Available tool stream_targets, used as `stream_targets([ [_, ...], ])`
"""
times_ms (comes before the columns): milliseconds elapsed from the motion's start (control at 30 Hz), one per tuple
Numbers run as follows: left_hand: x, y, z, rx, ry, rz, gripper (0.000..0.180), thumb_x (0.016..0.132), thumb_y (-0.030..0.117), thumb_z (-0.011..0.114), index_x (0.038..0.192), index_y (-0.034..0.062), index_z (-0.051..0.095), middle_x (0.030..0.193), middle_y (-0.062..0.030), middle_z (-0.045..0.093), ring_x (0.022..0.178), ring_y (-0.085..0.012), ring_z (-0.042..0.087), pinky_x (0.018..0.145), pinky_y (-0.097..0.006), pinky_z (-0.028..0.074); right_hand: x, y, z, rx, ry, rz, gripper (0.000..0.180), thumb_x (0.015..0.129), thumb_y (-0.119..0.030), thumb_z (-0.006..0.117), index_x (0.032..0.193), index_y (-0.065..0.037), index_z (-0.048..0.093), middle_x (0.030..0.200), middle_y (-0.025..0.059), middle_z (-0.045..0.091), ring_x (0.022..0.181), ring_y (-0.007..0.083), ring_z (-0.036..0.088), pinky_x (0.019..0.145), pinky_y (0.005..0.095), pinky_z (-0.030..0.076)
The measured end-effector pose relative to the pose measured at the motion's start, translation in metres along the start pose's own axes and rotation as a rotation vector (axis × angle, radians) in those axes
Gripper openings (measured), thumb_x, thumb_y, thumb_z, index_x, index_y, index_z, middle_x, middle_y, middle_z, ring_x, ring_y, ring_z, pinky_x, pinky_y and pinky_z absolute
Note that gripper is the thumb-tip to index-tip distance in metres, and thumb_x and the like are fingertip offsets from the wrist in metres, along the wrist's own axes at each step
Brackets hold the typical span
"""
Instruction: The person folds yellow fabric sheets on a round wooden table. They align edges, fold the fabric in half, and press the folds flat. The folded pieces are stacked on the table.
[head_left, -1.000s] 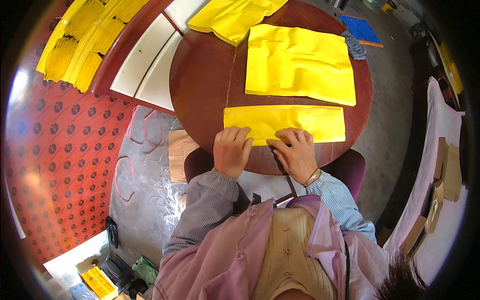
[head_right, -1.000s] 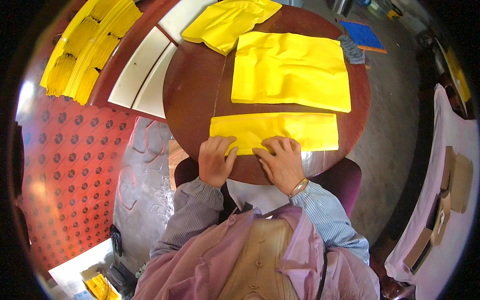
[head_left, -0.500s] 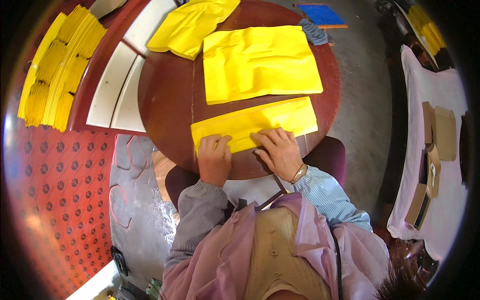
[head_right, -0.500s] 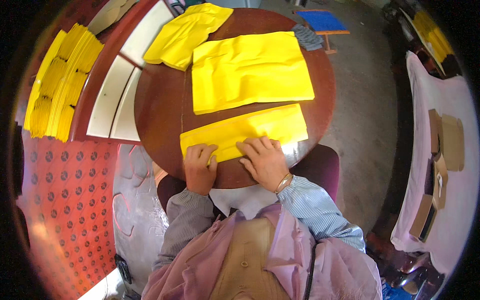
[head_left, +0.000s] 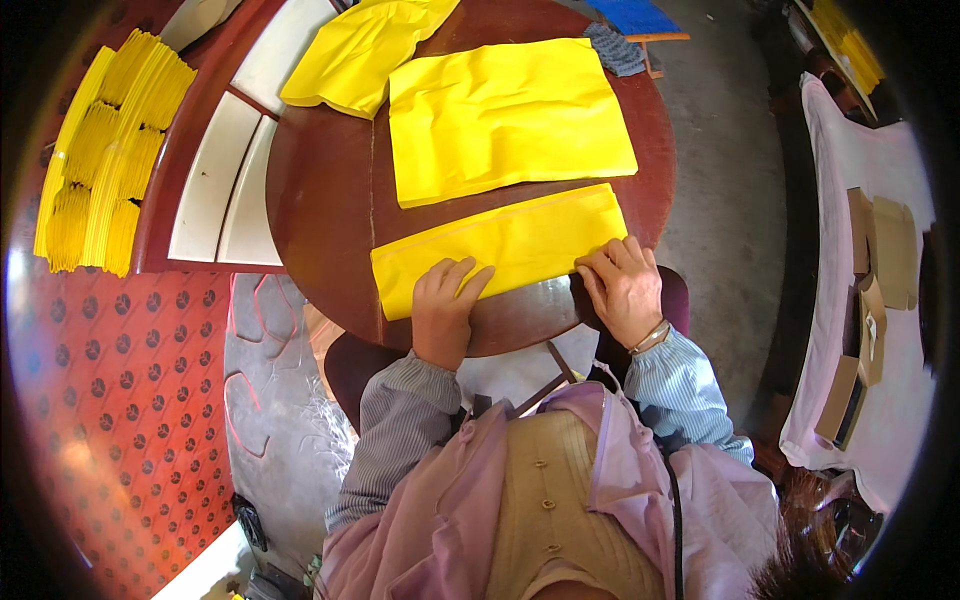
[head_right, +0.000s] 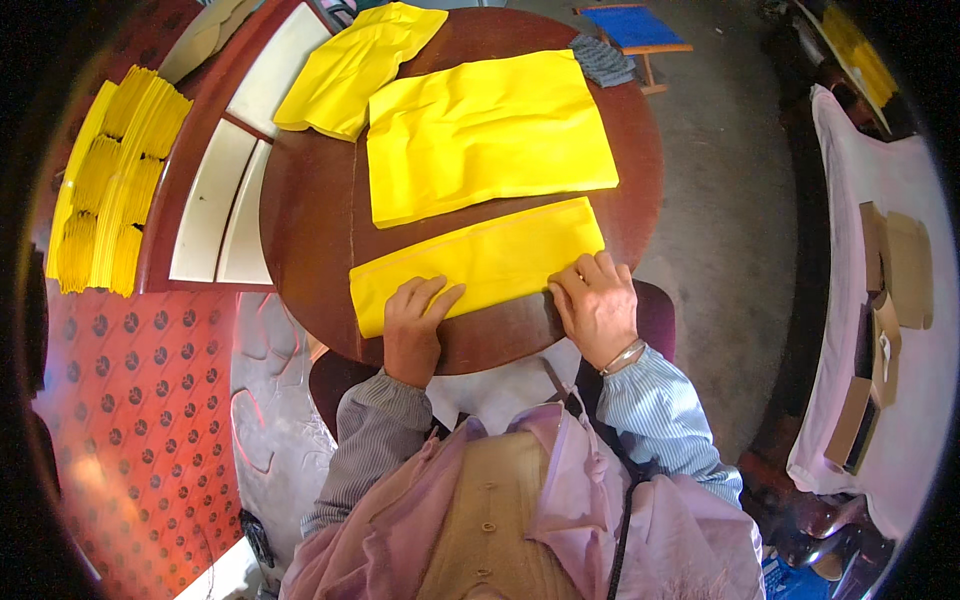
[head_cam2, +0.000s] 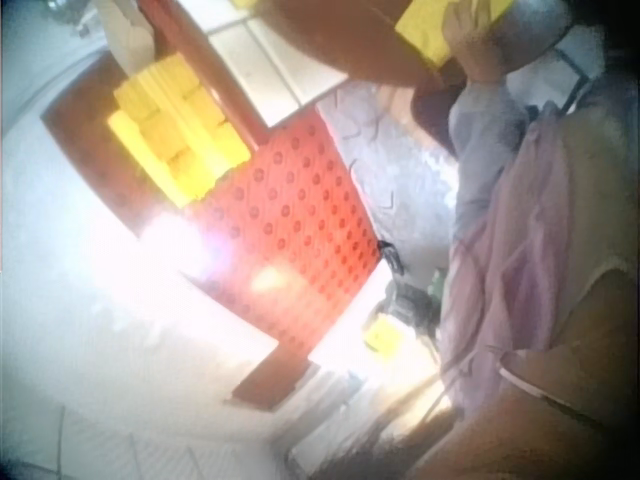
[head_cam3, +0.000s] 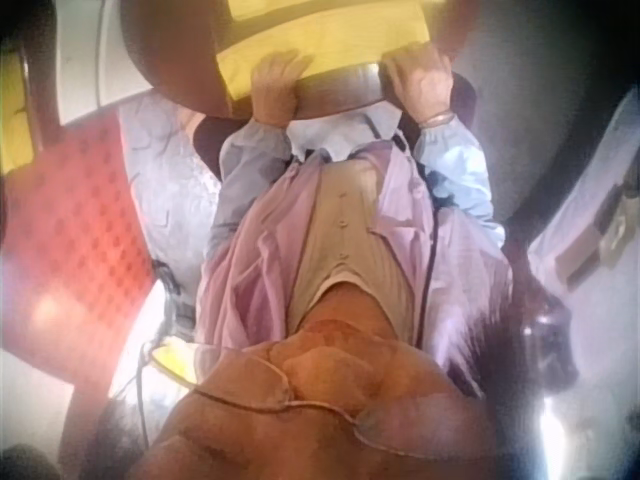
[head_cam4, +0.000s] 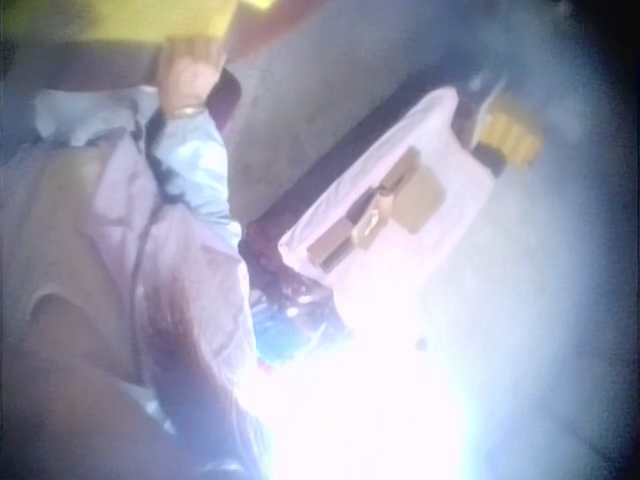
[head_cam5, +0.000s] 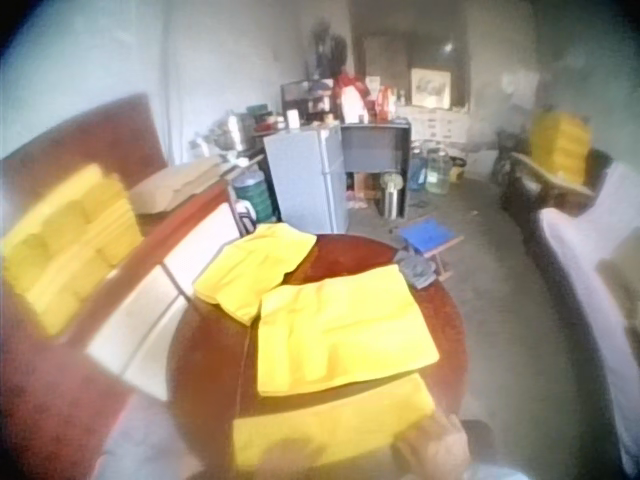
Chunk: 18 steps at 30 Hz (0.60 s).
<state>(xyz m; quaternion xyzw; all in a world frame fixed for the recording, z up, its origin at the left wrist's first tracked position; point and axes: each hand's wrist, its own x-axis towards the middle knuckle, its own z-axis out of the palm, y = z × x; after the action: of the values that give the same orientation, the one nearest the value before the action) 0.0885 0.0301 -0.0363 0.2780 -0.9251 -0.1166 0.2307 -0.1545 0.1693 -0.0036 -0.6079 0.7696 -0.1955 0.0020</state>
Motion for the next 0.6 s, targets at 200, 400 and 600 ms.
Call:
stream_targets([
  [200, -0.004, -0.005, 0.002, -0.009, -0.049, -0.008, 0.036, 0.085, 0.003, 0.061, 0.116, 0.0125, 0.074, 0.116, -0.0104, 0.069, 0.116, -0.0341, 0.063, 0.101, -0.046, 0.048, 0.026, -0.019, 0.022, 0.150, 0.017, -0.181, 0.022, 0.090, -0.018, 0.075, 0.112, -0.013, 0.073, 0.125, 0.0070, 0.068, 0.118, 0.0305, 0.060, 0.098, 0.0451, 0.048],
  [400, -0.036, -0.031, -0.029, -0.059, -0.032, -0.142, 0.030, 0.083, 0.000, 0.067, 0.111, 0.0090, 0.073, 0.111, -0.0123, 0.066, 0.111, -0.0355, 0.062, 0.098, -0.045, 0.050, 0.003, -0.001, 0.019, 0.059, -0.005, -0.115, 0.022, 0.093, -0.022, 0.075, 0.114, -0.016, 0.073, 0.124, 0.0066, 0.066, 0.122, 0.0327, 0.057, 0.105, 0.0480, 0.046],
  [600, -0.050, -0.033, -0.037, -0.152, 0.105, -0.231, 0.017, 0.081, -0.002, 0.075, 0.097, 0.0024, 0.070, 0.099, -0.0144, 0.065, 0.099, -0.0369, 0.061, 0.088, -0.045, 0.051, -0.005, 0.006, 0.008, 0.053, 0.009, -0.077, 0.017, 0.092, -0.017, 0.076, 0.108, -0.011, 0.075, 0.118, 0.0067, 0.069, 0.109, 0.0301, 0.063, 0.093, 0.0440, 0.052],
])
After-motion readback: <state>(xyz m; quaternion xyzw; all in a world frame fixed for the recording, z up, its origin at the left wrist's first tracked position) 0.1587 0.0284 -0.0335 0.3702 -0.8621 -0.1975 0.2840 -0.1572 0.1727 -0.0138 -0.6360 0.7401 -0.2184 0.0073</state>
